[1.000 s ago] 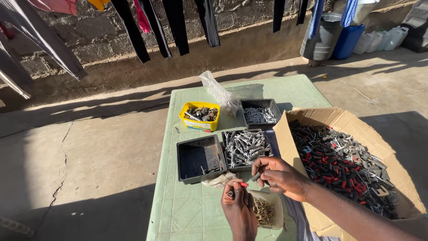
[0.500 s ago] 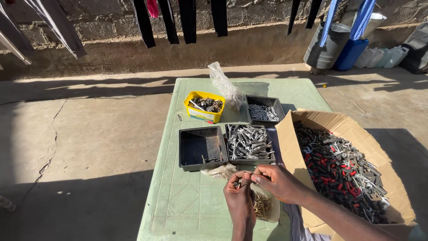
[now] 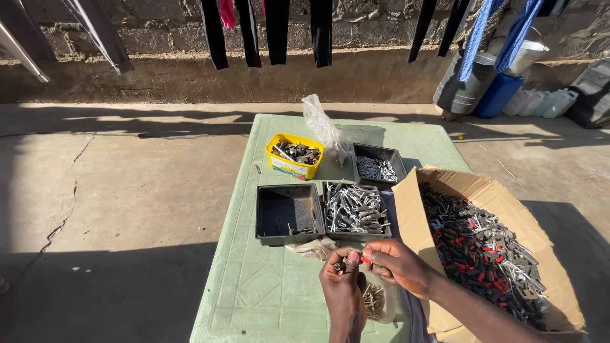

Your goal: The person assembles small lock cylinders by inserting brass pins into metal housings and then inserting the housing into a red plastic sleeve. They repeat this process for multiple units, placing finished assemblies into a cardboard box.

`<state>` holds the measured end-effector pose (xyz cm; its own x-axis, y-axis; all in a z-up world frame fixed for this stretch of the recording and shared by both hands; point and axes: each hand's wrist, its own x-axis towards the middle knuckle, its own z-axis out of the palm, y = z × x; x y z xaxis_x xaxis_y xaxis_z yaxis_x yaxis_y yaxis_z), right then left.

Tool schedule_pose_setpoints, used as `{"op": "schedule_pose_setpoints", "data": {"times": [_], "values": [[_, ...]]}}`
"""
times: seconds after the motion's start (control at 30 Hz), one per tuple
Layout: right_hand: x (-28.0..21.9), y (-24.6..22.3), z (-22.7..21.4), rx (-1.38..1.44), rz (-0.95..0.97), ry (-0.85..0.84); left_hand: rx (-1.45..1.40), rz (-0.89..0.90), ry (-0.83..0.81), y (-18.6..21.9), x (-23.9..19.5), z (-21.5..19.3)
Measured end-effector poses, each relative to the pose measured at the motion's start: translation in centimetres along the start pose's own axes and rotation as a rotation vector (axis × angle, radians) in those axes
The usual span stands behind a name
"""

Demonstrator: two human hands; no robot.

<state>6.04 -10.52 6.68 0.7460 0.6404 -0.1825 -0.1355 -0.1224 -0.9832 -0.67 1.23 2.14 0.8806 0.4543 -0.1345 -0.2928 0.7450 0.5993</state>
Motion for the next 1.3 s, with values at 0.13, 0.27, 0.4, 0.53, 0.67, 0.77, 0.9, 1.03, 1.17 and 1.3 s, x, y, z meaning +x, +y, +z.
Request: {"op": "schedule_pose_setpoints", "data": {"times": [0.13, 0.27, 0.4, 0.53, 0.67, 0.77, 0.9, 1.03, 1.17, 1.3], "values": [[-0.1, -0.1, 0.4, 0.142, 0.117, 0.028, 0.151, 0.178, 0.033, 0.0, -1.0, 0.8], [0.3, 0.5, 0.3, 0.394, 0.371, 0.171, 0.526, 0.674, -0.034, 1.3, -2.2, 1.7], [1.0, 2.6, -1.4, 0.536, 0.548, -0.037, 0.519, 0.752, -0.139, 2.7, -2.4, 1.5], [0.1, 1.7, -0.5, 0.51, 0.474, 0.021, 0.498, 0.673, -0.176, 3.2, -2.5, 1.5], [-0.9, 1.0, -0.6, 0.529, 0.449, -0.03, 0.324, 0.553, -0.286, 3.5, -2.8, 1.5], [-1.9, -0.1, -2.4, 0.341, 0.331, 0.165, 0.212, 0.397, -0.357, 3.9, -2.8, 1.3], [-3.7, 0.0, -10.8, -0.258, -0.059, 0.5, 0.167, 0.178, -0.289, 2.5, -1.5, -0.3], [-5.0, 0.6, -17.8, -0.675, 0.002, 0.592, 0.237, 0.103, -0.287, 3.2, -1.3, 0.0], [-6.6, -1.5, -16.8, -1.042, 0.275, 0.689, 0.633, 0.188, -0.24, 3.4, -0.6, 0.4], [-6.1, 1.9, -18.6, -1.137, 0.183, 0.706, 0.821, 0.153, -0.285, 3.9, -0.2, -0.3]]}}
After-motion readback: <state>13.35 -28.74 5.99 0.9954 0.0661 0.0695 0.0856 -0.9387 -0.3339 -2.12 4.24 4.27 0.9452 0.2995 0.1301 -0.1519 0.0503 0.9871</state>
